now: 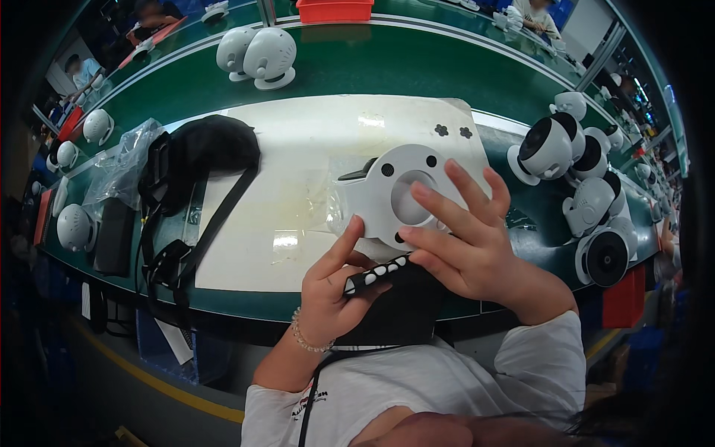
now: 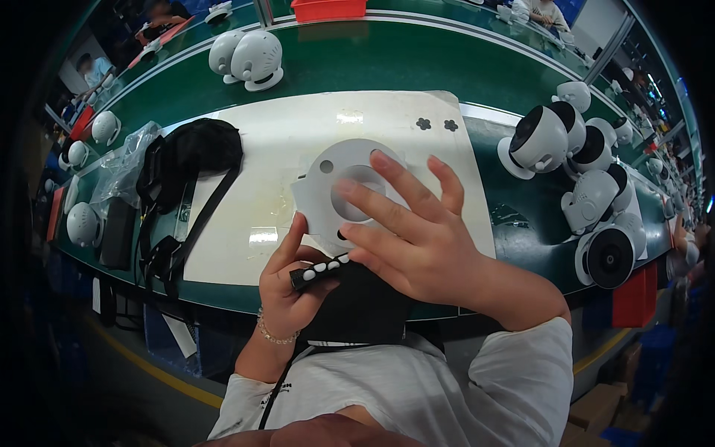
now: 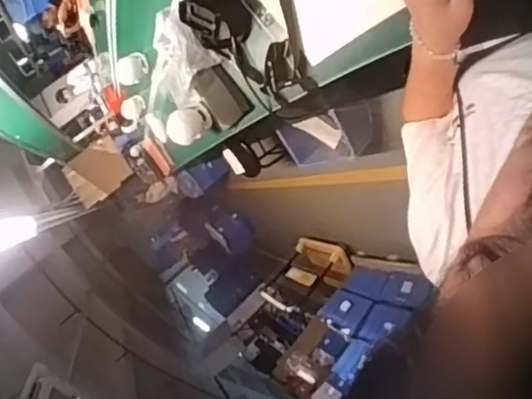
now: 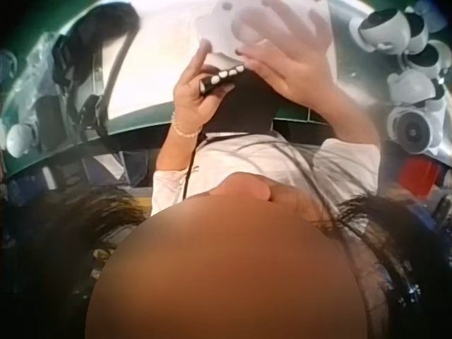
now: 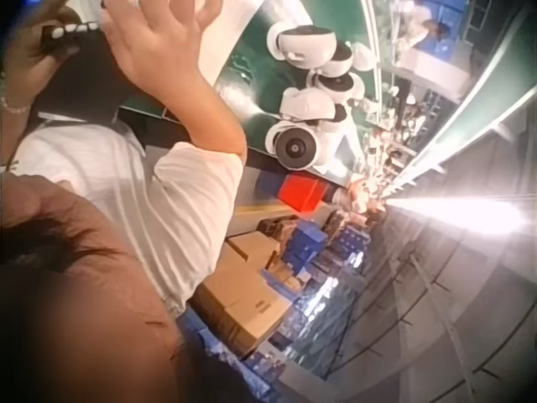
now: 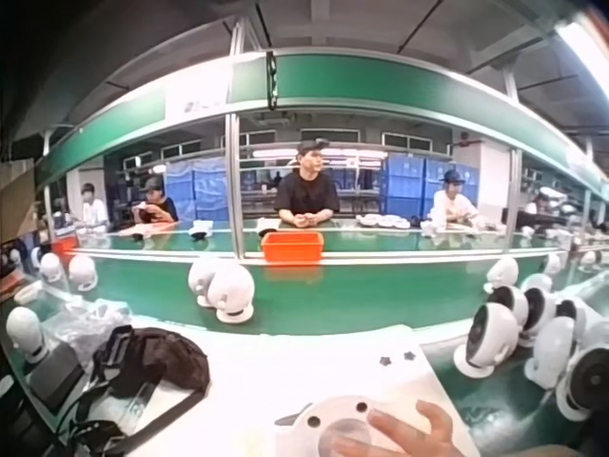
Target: Assemble small components into a plastic lighting fixture housing at a workstation.
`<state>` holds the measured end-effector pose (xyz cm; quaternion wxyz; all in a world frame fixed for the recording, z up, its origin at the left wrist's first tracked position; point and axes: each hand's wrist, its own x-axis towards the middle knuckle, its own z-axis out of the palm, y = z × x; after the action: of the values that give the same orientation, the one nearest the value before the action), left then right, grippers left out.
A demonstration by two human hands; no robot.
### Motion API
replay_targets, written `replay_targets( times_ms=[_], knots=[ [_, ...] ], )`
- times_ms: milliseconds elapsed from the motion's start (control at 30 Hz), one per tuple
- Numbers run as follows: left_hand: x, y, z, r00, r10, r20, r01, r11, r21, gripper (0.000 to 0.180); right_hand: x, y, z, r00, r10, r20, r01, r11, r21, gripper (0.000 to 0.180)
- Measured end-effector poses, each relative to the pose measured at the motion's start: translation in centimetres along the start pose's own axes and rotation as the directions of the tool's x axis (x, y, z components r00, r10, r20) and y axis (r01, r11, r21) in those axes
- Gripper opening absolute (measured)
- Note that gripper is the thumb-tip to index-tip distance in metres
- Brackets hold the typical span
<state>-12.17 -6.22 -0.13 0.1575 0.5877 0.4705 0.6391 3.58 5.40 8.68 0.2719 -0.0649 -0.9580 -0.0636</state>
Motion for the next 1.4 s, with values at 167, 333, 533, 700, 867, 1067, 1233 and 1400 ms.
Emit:
replay_targets(
  times_ms=[167,333,533,700,867,1067,1233,1400],
  knots=[
    [-0.1,0.0,-0.2,0.998,0.059,0.007,-0.059,0.994,0.091,0.024,-1.2,0.1,0.1,0.980,0.196,0.015,-0.188,0.909,0.371,0.017],
    [-0.3,-0.1,-0.1,0.986,0.166,0.002,-0.164,0.973,0.164,0.028,-1.8,-0.1,0.1,0.993,0.083,0.088,-0.111,0.917,0.384,0.016],
    [-0.2,-0.1,0.0,0.976,0.215,0.020,-0.216,0.961,0.170,0.031,-2.1,0.1,0.2,0.984,0.156,0.081,-0.176,0.866,0.469,0.014],
    [-0.2,0.0,0.1,0.965,0.260,0.034,-0.261,0.938,0.228,0.032,-2.0,0.1,0.2,0.988,0.128,0.089,-0.155,0.855,0.494,0.012],
    [-0.4,0.0,0.0,0.970,0.241,0.017,-0.238,0.939,0.248,0.030,-1.9,-0.2,0.1,0.993,0.091,0.068,-0.111,0.905,0.410,0.012],
    [0.1,0.5,0.1,0.966,0.255,0.048,-0.258,0.921,0.293,0.032,-2.2,-0.4,0.7,0.996,0.071,0.054,-0.086,0.930,0.359,0.010],
    [0.0,0.4,0.1,0.979,0.195,0.049,-0.201,0.941,0.273,0.031,-2.8,-0.6,1.3,0.986,0.139,-0.092,-0.094,0.918,0.385,0.012],
    [0.1,0.4,0.1,0.987,0.151,0.053,-0.160,0.955,0.251,0.030,-3.2,0.5,1.3,0.966,0.186,-0.180,-0.118,0.936,0.331,0.007]
  ],
)
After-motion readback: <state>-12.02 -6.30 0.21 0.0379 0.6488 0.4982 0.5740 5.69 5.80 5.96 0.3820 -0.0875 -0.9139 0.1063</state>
